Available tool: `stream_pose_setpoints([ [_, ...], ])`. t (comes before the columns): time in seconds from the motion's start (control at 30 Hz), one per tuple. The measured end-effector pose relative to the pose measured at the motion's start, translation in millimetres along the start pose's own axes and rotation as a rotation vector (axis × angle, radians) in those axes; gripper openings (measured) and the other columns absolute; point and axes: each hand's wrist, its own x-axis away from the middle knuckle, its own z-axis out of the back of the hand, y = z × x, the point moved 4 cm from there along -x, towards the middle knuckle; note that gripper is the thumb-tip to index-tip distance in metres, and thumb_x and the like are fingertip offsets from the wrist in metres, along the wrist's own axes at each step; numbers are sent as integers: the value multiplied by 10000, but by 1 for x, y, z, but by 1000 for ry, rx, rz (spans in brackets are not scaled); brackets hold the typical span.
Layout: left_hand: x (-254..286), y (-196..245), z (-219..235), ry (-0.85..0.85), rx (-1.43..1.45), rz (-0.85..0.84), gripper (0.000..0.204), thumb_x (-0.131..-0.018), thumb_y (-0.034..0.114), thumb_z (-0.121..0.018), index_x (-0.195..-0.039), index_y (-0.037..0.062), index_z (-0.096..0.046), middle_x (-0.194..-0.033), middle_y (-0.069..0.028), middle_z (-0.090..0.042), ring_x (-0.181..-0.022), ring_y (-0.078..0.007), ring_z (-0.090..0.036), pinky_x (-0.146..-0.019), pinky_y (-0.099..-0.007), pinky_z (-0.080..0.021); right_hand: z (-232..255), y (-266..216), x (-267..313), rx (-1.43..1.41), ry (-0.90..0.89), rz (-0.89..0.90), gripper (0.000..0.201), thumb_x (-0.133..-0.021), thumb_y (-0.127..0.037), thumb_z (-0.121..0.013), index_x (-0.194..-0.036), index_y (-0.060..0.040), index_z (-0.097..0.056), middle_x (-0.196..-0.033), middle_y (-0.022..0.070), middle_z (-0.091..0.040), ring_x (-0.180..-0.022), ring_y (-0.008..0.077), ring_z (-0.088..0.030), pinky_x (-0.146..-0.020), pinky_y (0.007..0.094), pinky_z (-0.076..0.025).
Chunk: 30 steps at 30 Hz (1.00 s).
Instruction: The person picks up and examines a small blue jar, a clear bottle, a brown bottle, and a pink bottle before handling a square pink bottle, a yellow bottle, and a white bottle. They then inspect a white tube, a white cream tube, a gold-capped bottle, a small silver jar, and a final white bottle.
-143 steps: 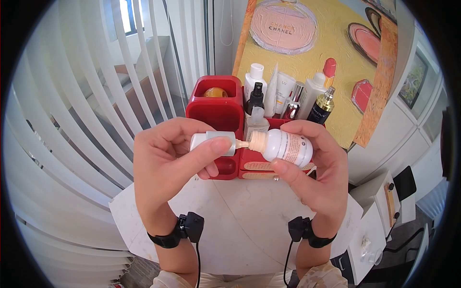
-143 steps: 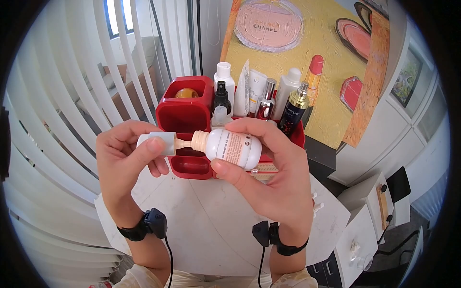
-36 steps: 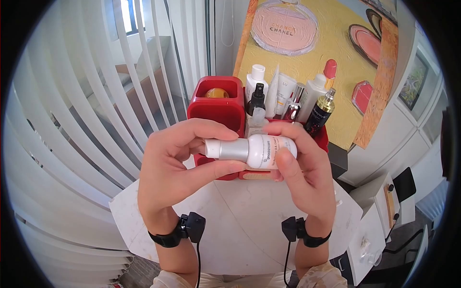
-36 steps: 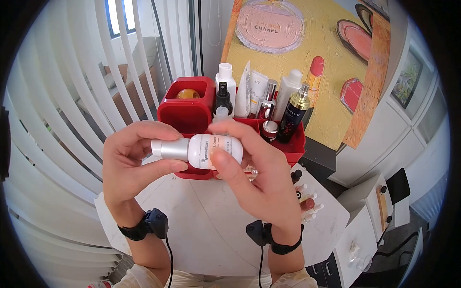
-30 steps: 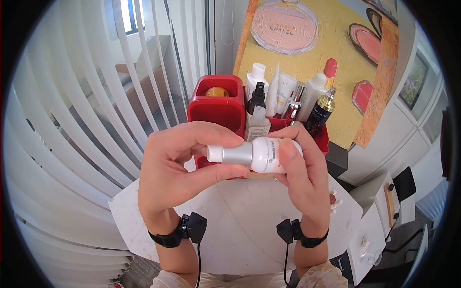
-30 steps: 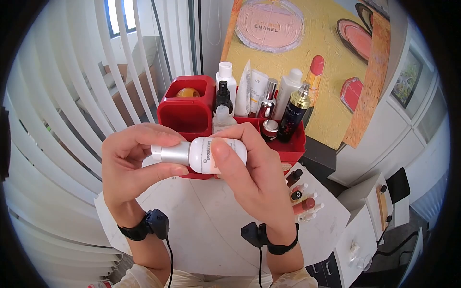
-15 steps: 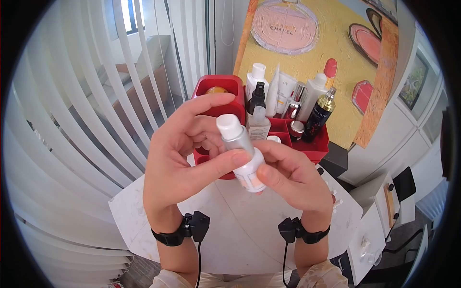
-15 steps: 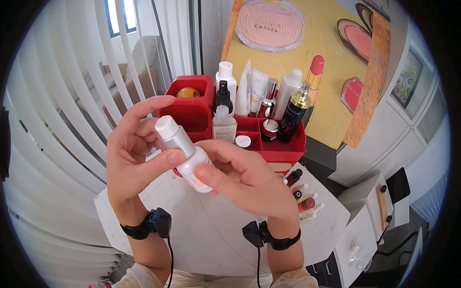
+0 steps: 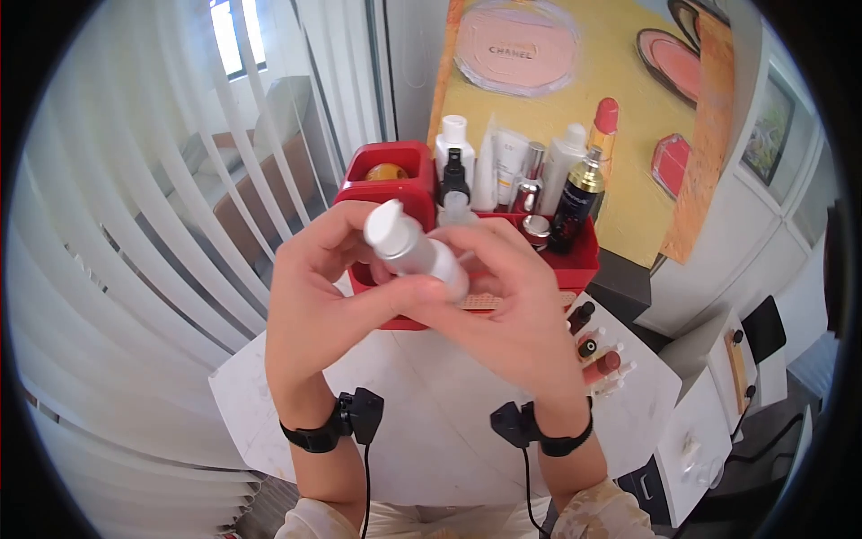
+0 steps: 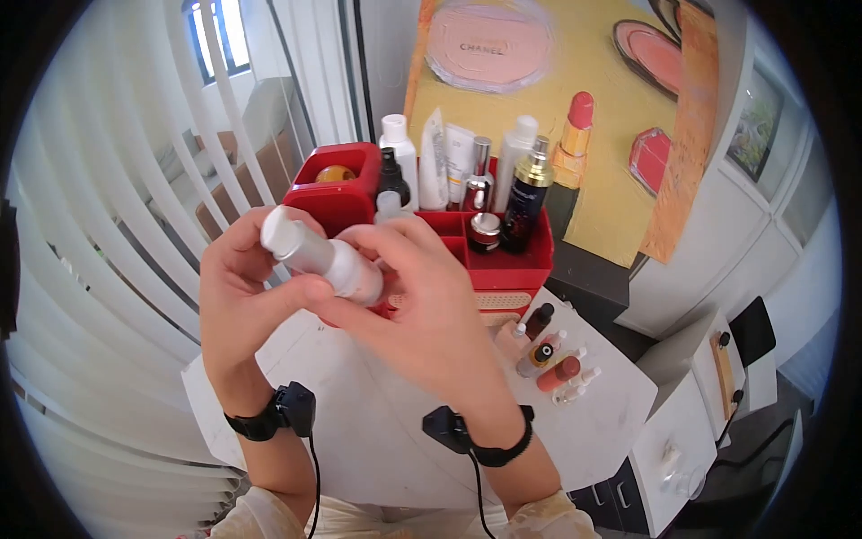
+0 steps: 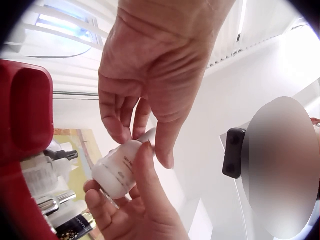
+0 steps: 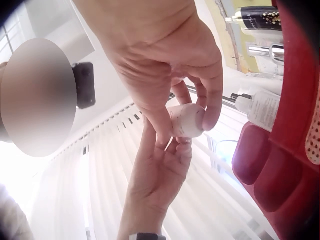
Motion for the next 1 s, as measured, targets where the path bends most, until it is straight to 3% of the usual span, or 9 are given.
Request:
stream_pose_setpoints([
  [0.07,0,6,-6,36,-37,13,431,-736,49,-894,-1111,3,-684,-1035,-38,-703,-938,-117,-649,-841,-279,-520,-1,-7,2,40,97,35,495,-766,-211,-888,-1151,-37,-630,-1067,111,-574,-912,281,-654,-729,361,-558],
  [0.17,6,13,-5,42,-117,8,387,-753,59,-852,-1097,-12,-689,-1059,-45,-677,-979,-139,-638,-889,-311,-514,5,-13,6,212,-20,75,636,-767,-290,-877,-1265,-56,-558,-1161,130,-552,-926,347,-656,-739,419,-547],
  [0.27,21,14,12,68,-162,93,367,-775,1,-859,-1109,-14,-706,-1093,-59,-705,-969,-129,-651,-875,-307,-529,20,-22,12,132,-49,-30,713,-768,-338,-871,-1319,-40,-532,-1191,128,-556,-891,293,-662,-744,403,-547],
  [0.3,26,16,17,99,-219,114,327,-811,48,-850,-1098,-19,-709,-1040,-54,-712,-910,-121,-643,-830,-293,-525,26,-20,11,119,21,30,711,-776,-309,-867,-1340,-36,-530,-1198,131,-573,-869,251,-664,-732,378,-552],
  [0.33,34,15,24,123,-262,152,317,-821,64,-846,-1096,-17,-711,-1015,-48,-712,-890,-119,-639,-819,-289,-522,35,-26,11,114,29,43,709,-763,-81,-891,-1379,-50,-541,-1212,101,-517,-830,113,-635,-703,268,-621],
  [0.43,57,-3,49,192,-402,246,273,-849,130,-838,-1063,-1,-731,-904,-12,-700,-796,-102,-608,-768,-268,-505,53,-30,15,61,118,113,602,-832,-85,-844,-1364,-40,-565,-1166,81,-569,-797,96,-641,-704,244,-579],
  [0.57,82,-45,72,153,-654,349,275,-827,173,-856,-1021,6,-753,-877,-7,-692,-758,-86,-586,-708,-254,-484,69,-46,22,23,163,110,536,-883,-122,-812,-1356,-32,-578,-1134,67,-630,-793,88,-650,-713,222,-530],
  [0.83,93,-113,78,111,-732,539,310,-847,172,-820,-1089,-10,-756,-813,-22,-690,-729,-90,-593,-680,-254,-483,77,-53,27,-47,192,159,479,-919,-120,-781,-1347,-27,-585,-1191,75,-647,-817,75,-657,-735,203,-519],
  [1.0,89,-126,76,117,-747,510,317,-815,201,-837,-1053,1,-773,-790,-28,-684,-710,-105,-584,-669,-278,-487,83,-54,28,-95,212,148,439,-926,-71,-759,-1329,-21,-595,-1186,70,-645,-833,67,-654,-754,205,-517],
])
